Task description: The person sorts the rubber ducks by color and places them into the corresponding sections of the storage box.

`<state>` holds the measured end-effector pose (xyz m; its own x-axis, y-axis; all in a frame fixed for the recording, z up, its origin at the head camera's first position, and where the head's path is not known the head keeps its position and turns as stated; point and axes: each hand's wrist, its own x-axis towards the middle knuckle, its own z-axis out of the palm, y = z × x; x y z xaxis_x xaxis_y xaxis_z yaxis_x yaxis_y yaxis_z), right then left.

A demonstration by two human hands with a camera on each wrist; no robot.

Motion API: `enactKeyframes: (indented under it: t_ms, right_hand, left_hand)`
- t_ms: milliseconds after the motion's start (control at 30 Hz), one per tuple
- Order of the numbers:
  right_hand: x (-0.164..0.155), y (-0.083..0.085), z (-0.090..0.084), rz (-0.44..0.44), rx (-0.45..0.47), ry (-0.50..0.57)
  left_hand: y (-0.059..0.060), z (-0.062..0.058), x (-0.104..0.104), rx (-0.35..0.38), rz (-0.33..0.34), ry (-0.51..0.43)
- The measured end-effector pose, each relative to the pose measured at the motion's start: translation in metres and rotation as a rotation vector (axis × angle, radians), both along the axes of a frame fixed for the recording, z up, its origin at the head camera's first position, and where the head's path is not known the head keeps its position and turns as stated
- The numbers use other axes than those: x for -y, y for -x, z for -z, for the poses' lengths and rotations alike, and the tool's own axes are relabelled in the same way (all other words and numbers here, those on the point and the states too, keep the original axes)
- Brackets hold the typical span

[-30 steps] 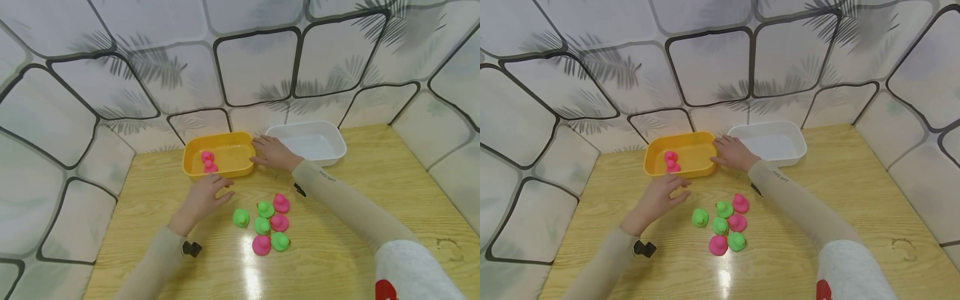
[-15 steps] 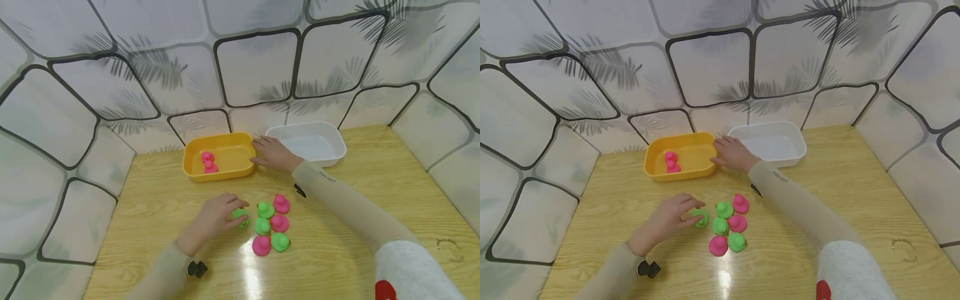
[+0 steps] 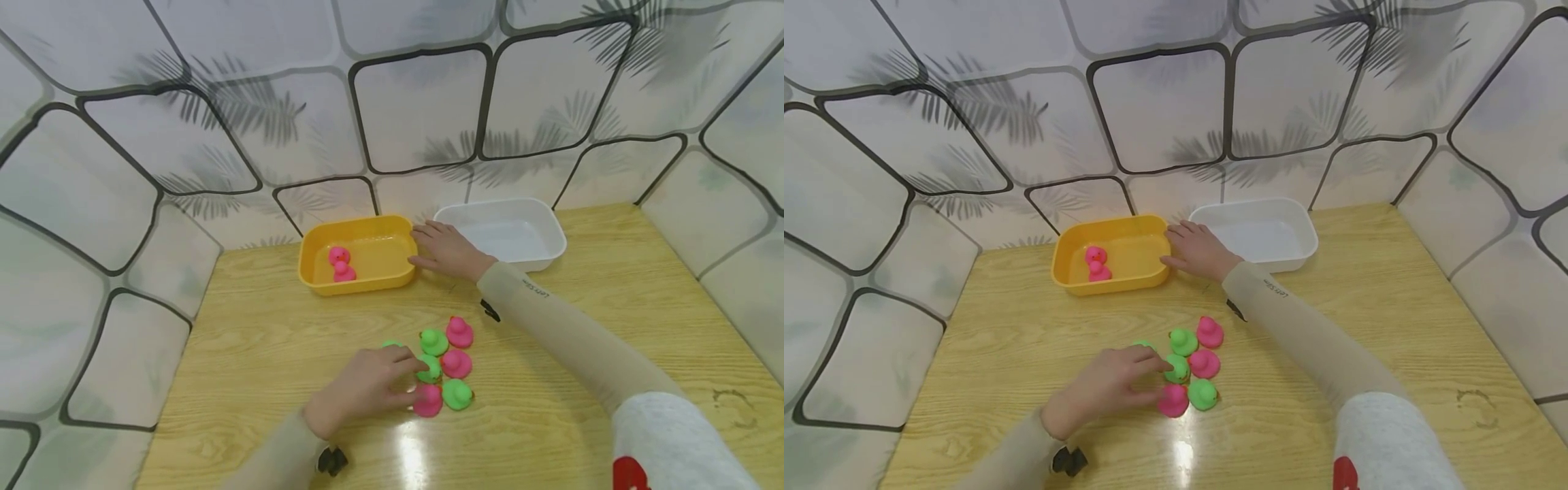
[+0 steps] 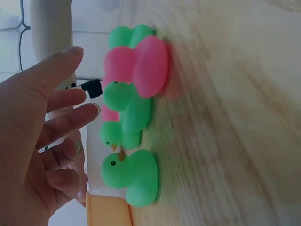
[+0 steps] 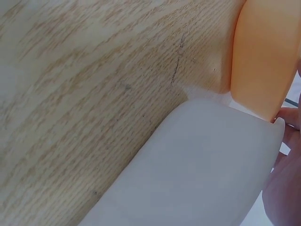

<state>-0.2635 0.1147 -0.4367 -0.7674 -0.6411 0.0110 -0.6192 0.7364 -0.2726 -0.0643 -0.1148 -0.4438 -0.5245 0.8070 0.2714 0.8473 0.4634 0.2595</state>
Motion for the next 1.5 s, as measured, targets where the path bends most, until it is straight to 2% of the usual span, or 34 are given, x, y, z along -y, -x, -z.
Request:
enactKeyframes:
  t_ms: [233,433,667,833,1000,1333,1500]
  right_hand:
    - [-0.002,-0.001,0.002,0.003,0.005,0.005]
    - [-0.005,-0.001,0.001,0.007,0.011,-0.005]
    - [-0.008,0.001,0.001,0.016,0.0,-0.002]
    - [-0.009,0.001,0.004,0.001,-0.008,0.026]
    - [-0.006,0.0,0.006,-0.019,-0.009,0.027]
    - [0.0,0.003,0.008,-0.024,-0.03,-0.002]
    - [0.0,0.004,0.005,-0.016,-0.016,-0.031]
  left_hand:
    - [-0.009,0.006,-0.009,-0.023,-0.016,0.083]
    - [-0.012,0.009,-0.012,-0.027,-0.011,0.118]
    - [-0.011,0.009,-0.015,-0.01,-0.016,0.128]
    - [-0.013,0.011,-0.018,-0.041,-0.007,0.125]
    - [-0.016,0.012,-0.017,-0.035,-0.008,0.14]
    - [-0.014,0.01,-0.011,0.035,0.016,0.158]
    - [-0.012,0.004,-0.009,0.02,0.028,0.148]
